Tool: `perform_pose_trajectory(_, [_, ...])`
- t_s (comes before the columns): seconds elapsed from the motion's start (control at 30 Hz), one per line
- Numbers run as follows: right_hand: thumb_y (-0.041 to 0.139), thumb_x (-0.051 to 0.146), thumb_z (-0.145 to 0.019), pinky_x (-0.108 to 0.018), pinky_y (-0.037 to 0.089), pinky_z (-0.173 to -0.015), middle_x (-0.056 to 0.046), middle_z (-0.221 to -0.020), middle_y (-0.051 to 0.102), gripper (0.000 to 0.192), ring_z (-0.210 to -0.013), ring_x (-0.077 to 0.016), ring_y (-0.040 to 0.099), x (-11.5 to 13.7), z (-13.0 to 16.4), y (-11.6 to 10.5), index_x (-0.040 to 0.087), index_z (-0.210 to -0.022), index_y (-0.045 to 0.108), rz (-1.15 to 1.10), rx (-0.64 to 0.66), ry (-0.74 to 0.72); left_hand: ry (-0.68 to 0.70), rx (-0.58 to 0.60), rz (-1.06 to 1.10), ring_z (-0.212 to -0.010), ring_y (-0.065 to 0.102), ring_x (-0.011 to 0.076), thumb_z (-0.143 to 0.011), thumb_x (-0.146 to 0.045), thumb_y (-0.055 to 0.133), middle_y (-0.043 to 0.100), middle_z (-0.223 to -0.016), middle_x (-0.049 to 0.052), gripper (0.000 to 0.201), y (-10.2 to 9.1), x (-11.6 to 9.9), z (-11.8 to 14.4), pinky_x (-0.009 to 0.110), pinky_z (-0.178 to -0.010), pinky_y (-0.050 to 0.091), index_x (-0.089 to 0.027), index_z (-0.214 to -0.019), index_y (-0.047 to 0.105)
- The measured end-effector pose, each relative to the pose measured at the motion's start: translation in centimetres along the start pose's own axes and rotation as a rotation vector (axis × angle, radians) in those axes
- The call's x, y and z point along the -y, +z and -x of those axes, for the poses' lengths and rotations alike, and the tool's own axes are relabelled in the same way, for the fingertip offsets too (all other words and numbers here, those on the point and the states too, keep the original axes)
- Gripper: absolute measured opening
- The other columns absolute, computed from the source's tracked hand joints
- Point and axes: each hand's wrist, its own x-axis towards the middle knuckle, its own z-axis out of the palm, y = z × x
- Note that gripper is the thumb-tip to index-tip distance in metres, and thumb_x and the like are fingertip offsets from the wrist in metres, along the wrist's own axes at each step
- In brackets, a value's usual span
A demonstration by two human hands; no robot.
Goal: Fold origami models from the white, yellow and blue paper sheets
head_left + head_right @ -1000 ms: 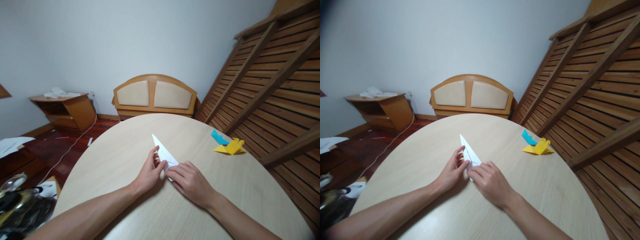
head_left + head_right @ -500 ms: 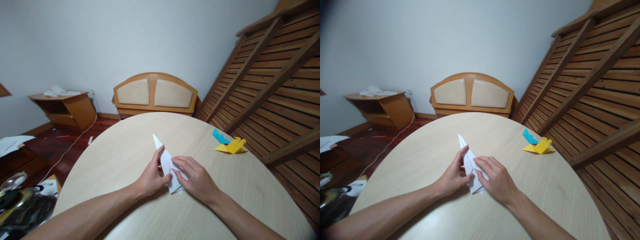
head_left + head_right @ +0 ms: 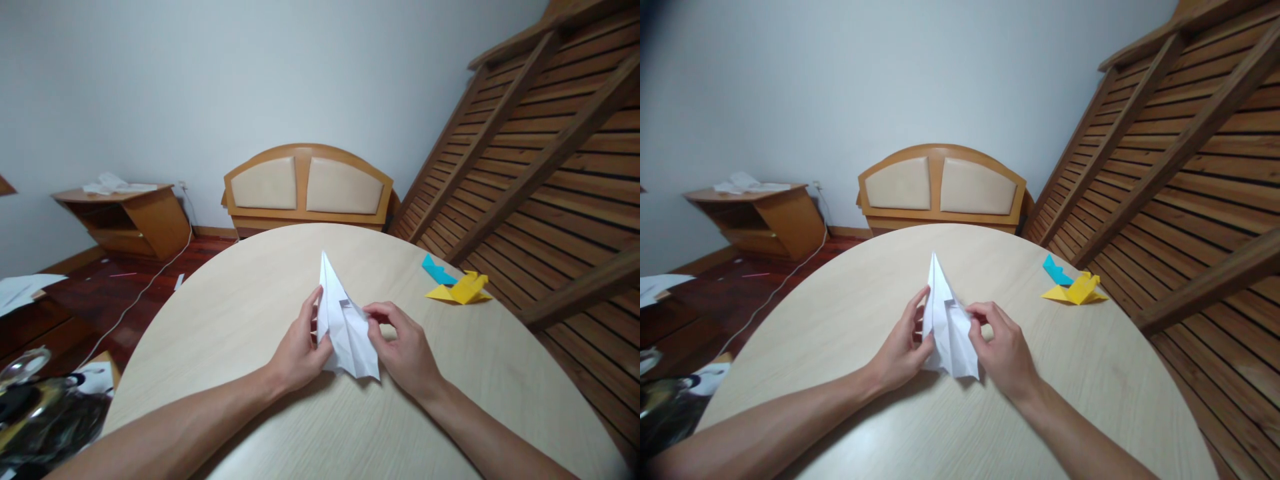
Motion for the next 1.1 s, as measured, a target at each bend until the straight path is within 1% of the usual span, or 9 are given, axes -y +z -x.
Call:
perform_pose_trajectory(0.1, [0.05,0.012,-0.094,-0.035,0.058,-0.082,-0.003,-0.096,0.068,0.021,-0.088,-0.0188,0.067,0.1,0.0,-0.1,0.024,-0.108,0.061,0.026,0.007,-0.11,-0.068,-0.042,0.043,-0.086,0.061,0.019,-0.095,-0.026,0.046,0.061,-0.112,0.011,0.053,-0.4,-0.5,-0.4,0.031,-0.071,0.051,-0.019,-0.147,0.033])
perform_pose_trajectory(0.2, [0.047,0.01,-0.094,-0.034,0.056,-0.082,-0.004,-0.099,0.067,0.027,-0.094,-0.019,0.066,0.0,-0.1,-0.2,0.024,-0.112,0.062,0.038,0.049,-0.167,-0.079,-0.112,0.033,-0.089,0.06,0.0204,-0.1,-0.035,0.041,0.065,-0.101,0.009,0.034,-0.7,-0.6,-0.8,0.033,-0.079,0.048,-0.015,-0.124,0.055])
perform_pose_trajectory(0.3, [0.046,0.011,-0.094,-0.034,0.056,-0.081,-0.005,-0.101,0.067,0.028,-0.094,-0.0199,0.066,-0.3,-0.2,-0.3,0.024,-0.111,0.064,0.034,0.053,-0.075,-0.096,-0.154,0.026,-0.081,0.057,0.0191,-0.1,-0.04,0.042,0.064,-0.089,0.006,0.032,-0.9,-0.5,-1.0,0.03,-0.073,0.046,-0.015,-0.1,0.062])
perform_pose_trajectory(0.37, [0.047,0.013,-0.093,-0.033,0.056,-0.077,-0.006,-0.101,0.067,0.026,-0.092,-0.0204,0.065,-0.8,-0.4,-0.5,0.023,-0.108,0.065,0.018,0.018,0.021,-0.099,-0.185,0.021,-0.076,0.055,0.018,-0.1,-0.041,0.043,0.062,-0.083,0.004,0.032,-1.1,-0.3,-1.0,0.029,-0.068,0.044,-0.015,-0.094,0.061])
perform_pose_trajectory(0.57, [0.047,0.017,-0.086,-0.034,0.053,-0.079,-0.008,-0.1,0.07,0.024,-0.093,-0.0228,0.066,-2.8,-1.5,-1.4,0.019,-0.097,0.068,-0.049,-0.122,0.197,-0.021,-0.263,0.009,-0.092,0.058,0.0195,-0.099,-0.033,0.045,0.064,-0.102,0.008,0.027,-1.8,0.2,-1.5,0.032,-0.084,0.045,-0.016,-0.115,0.059])
perform_pose_trajectory(0.73, [0.045,0.024,-0.082,-0.031,0.047,-0.066,-0.006,-0.086,0.069,0.025,-0.075,-0.0211,0.062,-3.6,-1.7,-1.8,0.018,-0.091,0.068,-0.081,-0.168,0.365,-0.049,-0.31,-0.003,-0.074,0.052,0.0165,-0.099,-0.033,0.045,0.059,-0.084,0.002,0.038,-2.1,0.7,-1.7,0.028,-0.069,0.042,-0.017,-0.133,0.05])
perform_pose_trajectory(0.83, [0.044,0.026,-0.08,-0.029,0.043,-0.061,-0.005,-0.084,0.068,0.024,-0.072,-0.0203,0.06,-4.0,-1.6,-1.8,0.019,-0.089,0.066,-0.098,-0.096,0.41,-0.06,-0.307,-0.04,-0.075,0.052,0.0165,-0.097,-0.028,0.044,0.06,-0.085,0.002,0.041,-2.3,0.8,-1.8,0.029,-0.072,0.041,-0.019,-0.137,0.049])
perform_pose_trajectory(0.93, [0.043,0.027,-0.081,-0.029,0.04,-0.058,-0.002,-0.076,0.065,0.024,-0.066,-0.0195,0.057,-4.3,-1.4,-1.8,0.021,-0.088,0.064,-0.052,0.031,0.448,-0.075,-0.285,-0.098,-0.077,0.052,0.0173,-0.091,-0.021,0.043,0.061,-0.087,0.004,0.038,-2.4,0.8,-1.8,0.03,-0.073,0.041,-0.016,-0.125,0.059])
perform_pose_trajectory(1.1, [0.046,0.041,-0.091,-0.032,0.039,-0.063,-0.002,-0.072,0.065,0.027,-0.07,-0.0218,0.06,-4.7,-1.2,-1.9,0.023,-0.076,0.059,0.243,0.242,0.42,-0.192,-0.168,-0.212,-0.064,0.048,0.016,-0.081,-0.015,0.045,0.055,-0.071,-0.001,0.042,-2.0,1.0,-1.4,0.028,-0.06,0.036,-0.015,-0.12,0.062])
